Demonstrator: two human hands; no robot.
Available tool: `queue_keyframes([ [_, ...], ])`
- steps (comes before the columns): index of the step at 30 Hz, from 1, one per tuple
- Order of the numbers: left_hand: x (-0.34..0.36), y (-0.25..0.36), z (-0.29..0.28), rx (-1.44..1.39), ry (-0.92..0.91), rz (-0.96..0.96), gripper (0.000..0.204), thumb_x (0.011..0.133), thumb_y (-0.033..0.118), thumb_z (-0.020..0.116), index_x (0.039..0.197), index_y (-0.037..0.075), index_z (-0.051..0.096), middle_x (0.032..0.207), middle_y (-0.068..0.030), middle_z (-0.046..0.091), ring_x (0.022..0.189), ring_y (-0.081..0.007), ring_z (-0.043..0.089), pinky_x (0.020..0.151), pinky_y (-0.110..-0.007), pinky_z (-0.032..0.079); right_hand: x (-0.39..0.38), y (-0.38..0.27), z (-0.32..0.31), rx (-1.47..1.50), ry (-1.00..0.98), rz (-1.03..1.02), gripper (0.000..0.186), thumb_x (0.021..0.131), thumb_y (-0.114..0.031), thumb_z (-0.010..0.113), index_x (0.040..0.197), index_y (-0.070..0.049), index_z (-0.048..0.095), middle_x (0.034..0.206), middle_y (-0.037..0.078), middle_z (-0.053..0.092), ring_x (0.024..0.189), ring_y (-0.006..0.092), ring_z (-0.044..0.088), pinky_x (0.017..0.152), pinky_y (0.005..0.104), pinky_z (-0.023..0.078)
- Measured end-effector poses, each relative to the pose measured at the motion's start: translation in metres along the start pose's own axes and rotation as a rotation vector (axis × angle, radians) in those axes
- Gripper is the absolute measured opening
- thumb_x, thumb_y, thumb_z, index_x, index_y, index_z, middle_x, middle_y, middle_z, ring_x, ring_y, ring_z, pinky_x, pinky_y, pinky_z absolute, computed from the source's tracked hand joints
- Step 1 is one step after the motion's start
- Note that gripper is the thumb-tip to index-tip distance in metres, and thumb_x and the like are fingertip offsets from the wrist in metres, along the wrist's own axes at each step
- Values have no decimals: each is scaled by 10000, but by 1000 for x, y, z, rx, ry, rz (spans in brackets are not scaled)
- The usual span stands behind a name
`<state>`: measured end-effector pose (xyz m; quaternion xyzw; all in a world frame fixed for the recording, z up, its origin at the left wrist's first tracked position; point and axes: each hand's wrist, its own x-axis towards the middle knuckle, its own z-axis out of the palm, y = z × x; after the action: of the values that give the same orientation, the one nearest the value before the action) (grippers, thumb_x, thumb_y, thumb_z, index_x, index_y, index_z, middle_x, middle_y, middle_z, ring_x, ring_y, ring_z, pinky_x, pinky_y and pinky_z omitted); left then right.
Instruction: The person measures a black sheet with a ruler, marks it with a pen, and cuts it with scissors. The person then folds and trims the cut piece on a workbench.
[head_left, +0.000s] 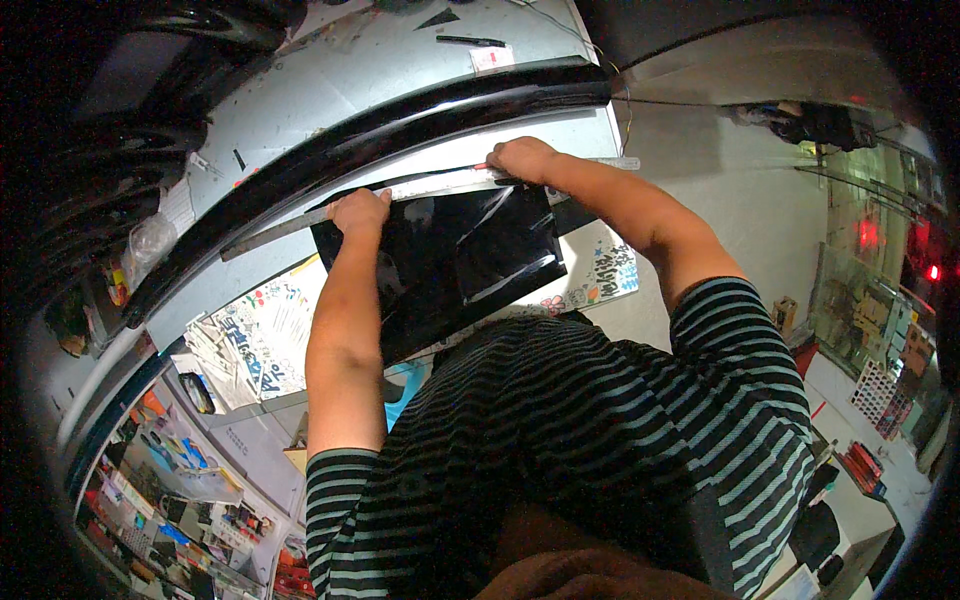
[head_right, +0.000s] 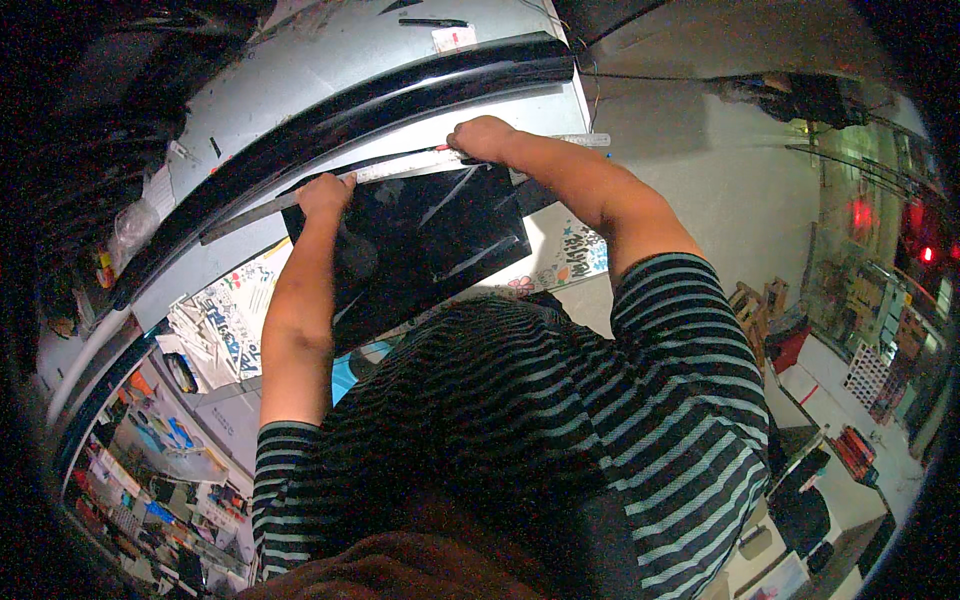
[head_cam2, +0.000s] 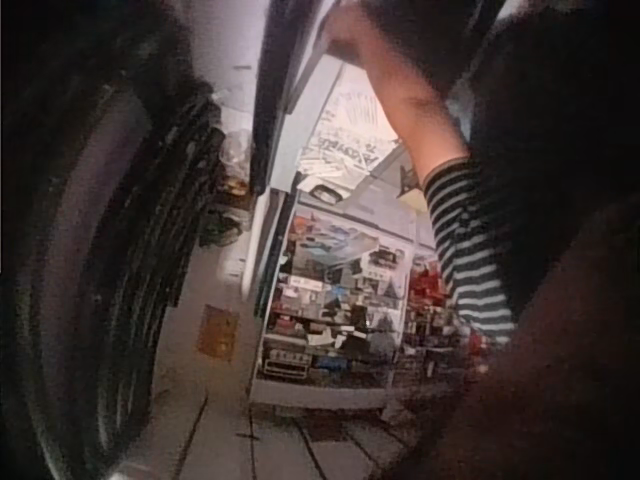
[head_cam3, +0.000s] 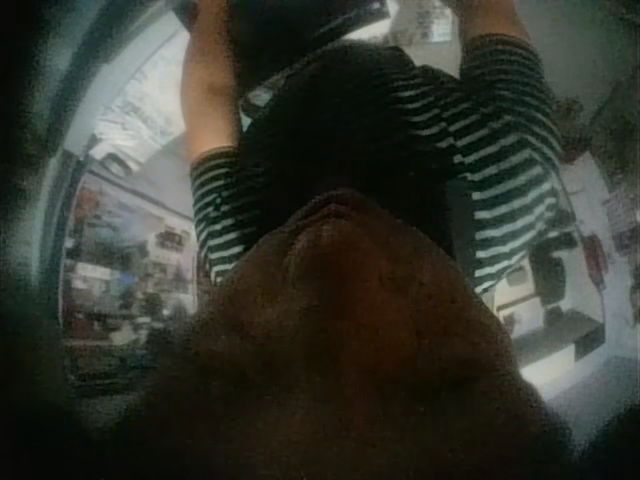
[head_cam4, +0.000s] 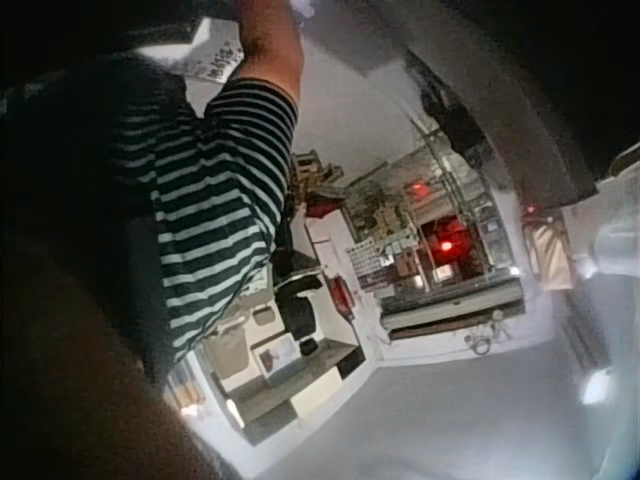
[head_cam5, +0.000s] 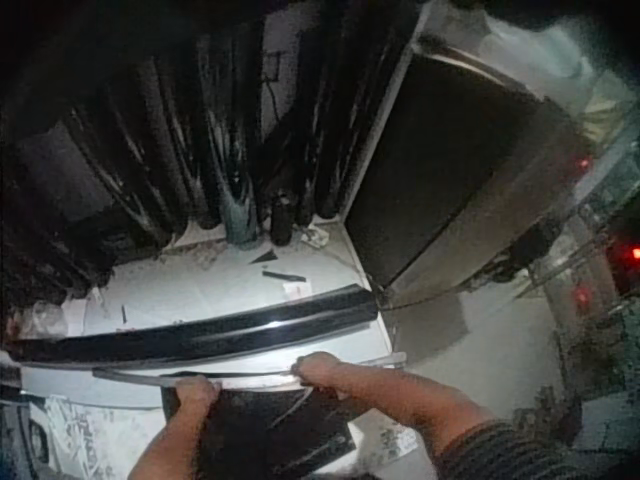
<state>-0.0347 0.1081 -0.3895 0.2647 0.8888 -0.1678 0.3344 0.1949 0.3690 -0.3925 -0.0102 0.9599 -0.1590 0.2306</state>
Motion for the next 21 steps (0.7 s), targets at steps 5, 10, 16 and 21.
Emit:
queue_keyframes([
  [5, 3, 2, 0, 0, -28, -22, 729, 979, 656, 553, 1346, 43, 697, 1446, -249, 613, 1394, -418, 538, 1196, -590, 325, -15, 15, 4, -28, -14, 24, 225, 973, -171, 538, 1110, -87, 696, 1078, 172, 729, 1000, 376, 733, 832, 502, 596],
  [10, 5, 2, 2, -3, -34, -23, 730, 986, 660, 542, 1341, 42, 699, 1453, -246, 608, 1403, -414, 530, 1199, -588, 322, -24, 25, 7, -32, -54, 38, 230, 976, -154, 522, 1137, -97, 675, 1112, 165, 715, 1012, 363, 724, 850, 483, 583],
  [16, 0, 2, -3, -15, -27, -14, 718, 983, 669, 537, 1282, 47, 734, 1389, -225, 661, 1352, -393, 575, 1175, -565, 345, -36, 35, 3, -67, -57, 30, 239, 977, -159, 519, 1154, -100, 669, 1123, 161, 712, 1004, 359, 721, 846, 477, 575],
  [21, 0, 4, -1, 9, -2, -31, 705, 978, 669, 542, 1273, 61, 742, 1364, -221, 678, 1319, -387, 603, 1161, -549, 360, -53, 41, -3, -44, -95, 81, 247, 973, -170, 532, 1160, -102, 679, 1128, 163, 716, 1014, 367, 720, 859, 487, 571],
])
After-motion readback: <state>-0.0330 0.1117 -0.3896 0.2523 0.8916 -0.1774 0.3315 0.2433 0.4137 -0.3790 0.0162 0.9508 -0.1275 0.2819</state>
